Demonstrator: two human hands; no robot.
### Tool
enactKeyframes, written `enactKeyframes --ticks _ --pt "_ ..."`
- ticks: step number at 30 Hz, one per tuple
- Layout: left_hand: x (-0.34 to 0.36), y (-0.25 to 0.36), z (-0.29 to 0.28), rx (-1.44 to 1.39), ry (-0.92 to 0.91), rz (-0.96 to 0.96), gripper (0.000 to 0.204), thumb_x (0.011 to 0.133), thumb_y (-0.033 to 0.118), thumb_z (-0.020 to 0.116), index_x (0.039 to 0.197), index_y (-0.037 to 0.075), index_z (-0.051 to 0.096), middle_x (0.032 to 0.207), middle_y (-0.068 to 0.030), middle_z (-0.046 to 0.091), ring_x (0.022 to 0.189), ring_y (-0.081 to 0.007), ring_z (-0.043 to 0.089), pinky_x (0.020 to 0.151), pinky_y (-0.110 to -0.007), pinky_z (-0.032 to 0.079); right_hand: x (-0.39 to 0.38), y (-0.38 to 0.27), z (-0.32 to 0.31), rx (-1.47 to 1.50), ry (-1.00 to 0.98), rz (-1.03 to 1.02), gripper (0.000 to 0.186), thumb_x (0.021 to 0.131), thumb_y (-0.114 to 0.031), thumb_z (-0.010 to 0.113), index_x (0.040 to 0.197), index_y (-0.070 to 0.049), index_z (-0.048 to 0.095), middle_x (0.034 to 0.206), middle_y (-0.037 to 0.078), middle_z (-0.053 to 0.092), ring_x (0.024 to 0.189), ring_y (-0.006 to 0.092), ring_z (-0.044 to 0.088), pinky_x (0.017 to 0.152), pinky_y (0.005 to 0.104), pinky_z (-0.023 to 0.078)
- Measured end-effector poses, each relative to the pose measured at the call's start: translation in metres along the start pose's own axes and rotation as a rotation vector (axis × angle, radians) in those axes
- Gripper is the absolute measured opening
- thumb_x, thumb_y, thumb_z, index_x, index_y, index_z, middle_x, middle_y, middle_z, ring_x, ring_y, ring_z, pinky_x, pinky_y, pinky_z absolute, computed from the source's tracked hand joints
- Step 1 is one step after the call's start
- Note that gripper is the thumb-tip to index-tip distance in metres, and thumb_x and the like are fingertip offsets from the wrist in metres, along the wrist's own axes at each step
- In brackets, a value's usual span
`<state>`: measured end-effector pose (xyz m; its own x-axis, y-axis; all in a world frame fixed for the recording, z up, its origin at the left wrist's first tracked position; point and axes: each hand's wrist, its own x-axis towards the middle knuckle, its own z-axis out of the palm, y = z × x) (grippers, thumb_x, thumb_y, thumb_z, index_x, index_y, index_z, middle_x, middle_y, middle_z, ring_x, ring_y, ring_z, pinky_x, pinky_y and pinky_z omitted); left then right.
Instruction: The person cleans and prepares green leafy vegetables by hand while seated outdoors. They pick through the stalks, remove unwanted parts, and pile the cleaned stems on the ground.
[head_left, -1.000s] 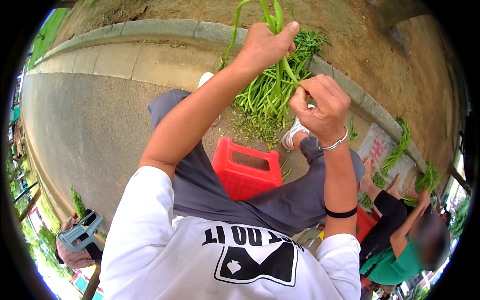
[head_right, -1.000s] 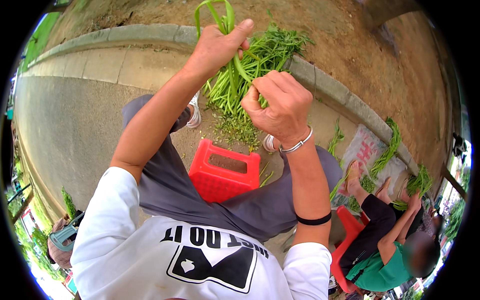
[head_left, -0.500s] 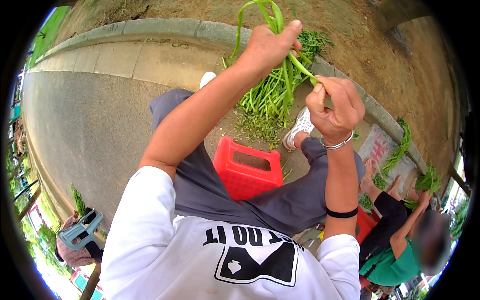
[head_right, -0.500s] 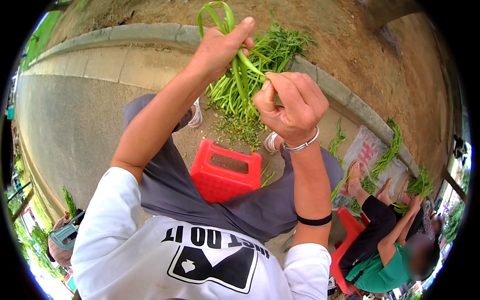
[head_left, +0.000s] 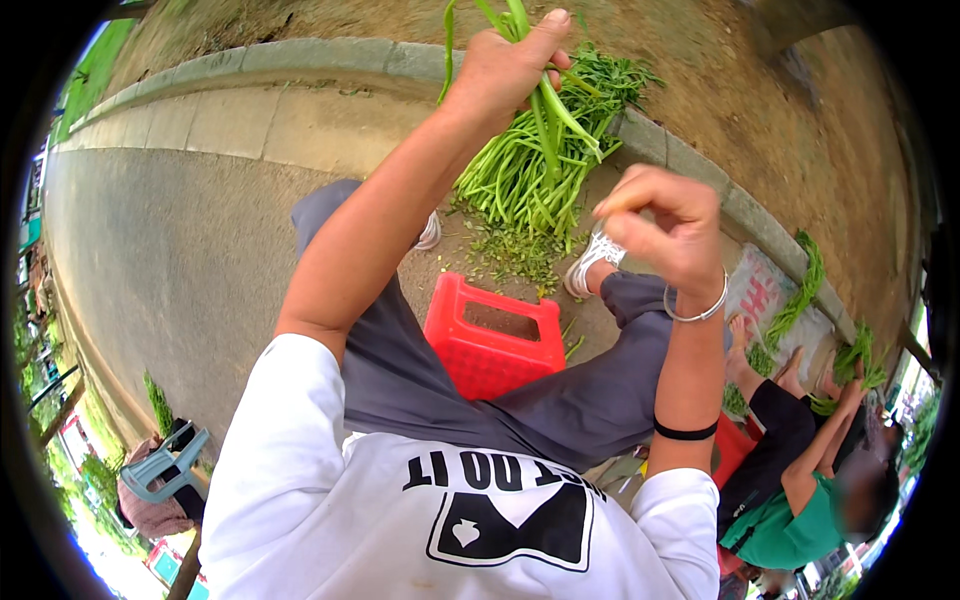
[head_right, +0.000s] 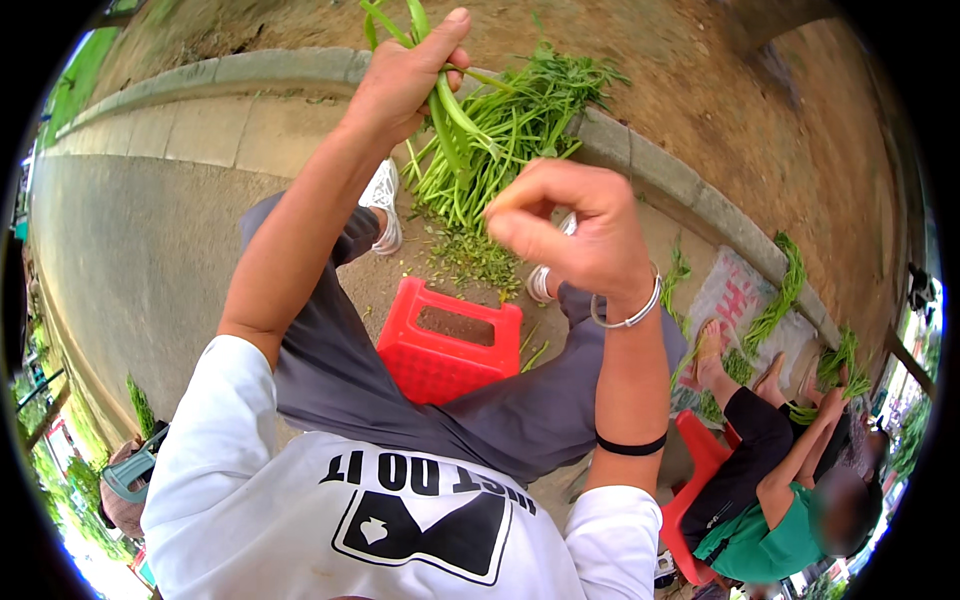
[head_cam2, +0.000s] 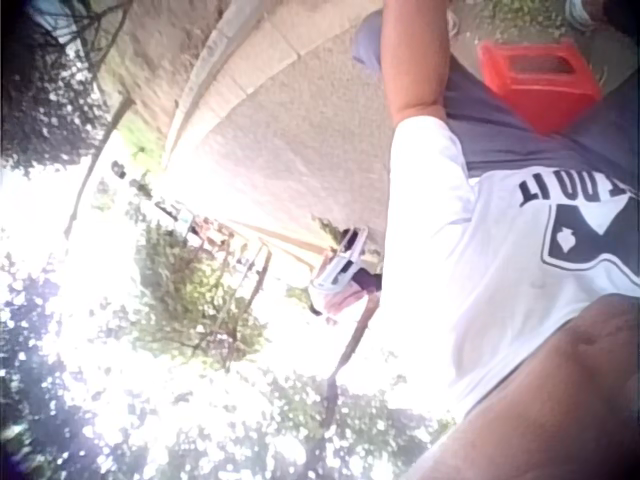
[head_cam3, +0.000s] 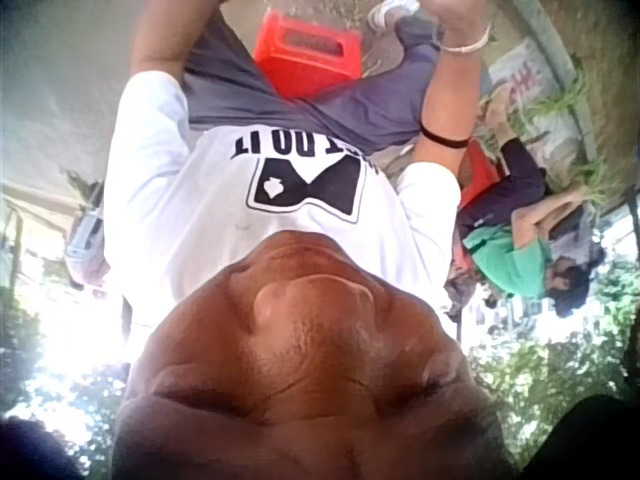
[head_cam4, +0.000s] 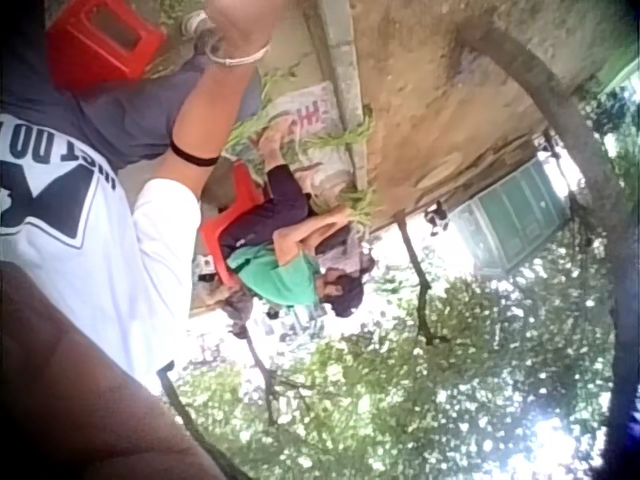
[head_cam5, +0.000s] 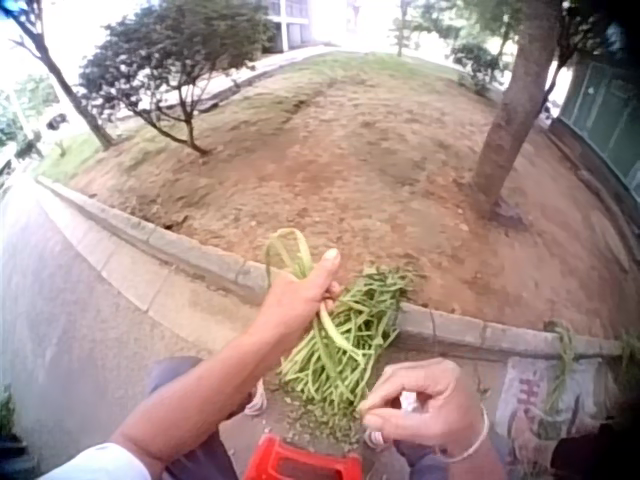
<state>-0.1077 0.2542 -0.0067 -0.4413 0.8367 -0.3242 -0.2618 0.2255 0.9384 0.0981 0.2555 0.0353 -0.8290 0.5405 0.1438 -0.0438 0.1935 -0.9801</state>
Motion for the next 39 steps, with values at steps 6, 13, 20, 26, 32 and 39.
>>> enactKeyframes --ticks 6,13,20,26,32,39 --pt "-0.002 0.0 -0.001 0.026 -0.018 0.018 0.044 0.083 0.045 0.057 0.062 0.006 0.056 0.052 -0.0012 0.051 0.045 -0.0093 0.046 0.043 -0.022 0.037 -0.001 -0.002 -0.003 0.137 -0.378 0.505 0.02 0.075 -0.015 0.068 0.087 0.0 0.062 0.071 0.001 0.06 0.063 0.0053 0.055 0.053 0.02 0.041" --pt "-0.017 0.011 0.005 0.135 -0.027 0.221 0.047 0.078 0.048 0.06 0.064 0.004 0.059 0.05 -0.0018 0.051 0.043 -0.0094 0.047 0.041 -0.022 0.035 0.008 0.012 0.004 0.226 0.025 0.435 0.028 0.087 -0.026 0.056 0.096 0.0 0.061 0.075 0.0 0.06 0.062 0.0025 0.053 0.051 0.016 0.041" --pt "-0.023 0.014 0.006 0.194 -0.026 0.301 0.049 0.078 0.05 0.059 0.061 0.004 0.06 0.051 -0.0021 0.053 0.046 -0.009 0.049 0.044 -0.022 0.037 0.011 0.021 0.012 0.228 0.077 0.435 0.026 0.091 -0.023 0.048 0.093 -0.001 0.061 0.071 0.0 0.058 0.058 0.0036 0.052 0.047 0.0173 0.04" --pt "-0.026 0.017 0.004 0.221 -0.017 0.283 0.05 0.077 0.051 0.059 0.062 0.004 0.061 0.051 -0.0023 0.054 0.046 -0.0097 0.05 0.045 -0.022 0.037 0.012 0.024 0.014 0.267 0.094 0.395 0.024 0.091 -0.021 0.047 0.09 -0.001 0.061 0.066 -0.002 0.055 0.055 0.0034 0.049 0.048 0.0176 0.039" --pt "-0.026 0.016 0.005 0.231 -0.031 0.231 0.05 0.078 0.051 0.059 0.062 0.003 0.06 0.052 -0.003 0.054 0.046 -0.0101 0.05 0.044 -0.023 0.038 0.01 0.024 0.012 0.252 0.049 0.317 0.021 0.09 -0.018 0.048 0.085 -0.001 0.06 0.064 -0.003 0.052 0.054 0.0024 0.046 0.048 0.0174 0.037" --pt "-0.025 0.008 0.009 0.235 -0.128 0.164 0.047 0.08 0.045 0.058 0.063 0.001 0.06 0.053 -0.0055 0.055 0.047 -0.0121 0.053 0.046 -0.026 0.042 0.012 0.012 0.006 0.15 -0.12 0.343 0.019 0.087 -0.016 0.052 0.08 0.0 0.06 0.065 -0.002 0.053 0.055 0.0029 0.044 0.049 0.0183 0.036"
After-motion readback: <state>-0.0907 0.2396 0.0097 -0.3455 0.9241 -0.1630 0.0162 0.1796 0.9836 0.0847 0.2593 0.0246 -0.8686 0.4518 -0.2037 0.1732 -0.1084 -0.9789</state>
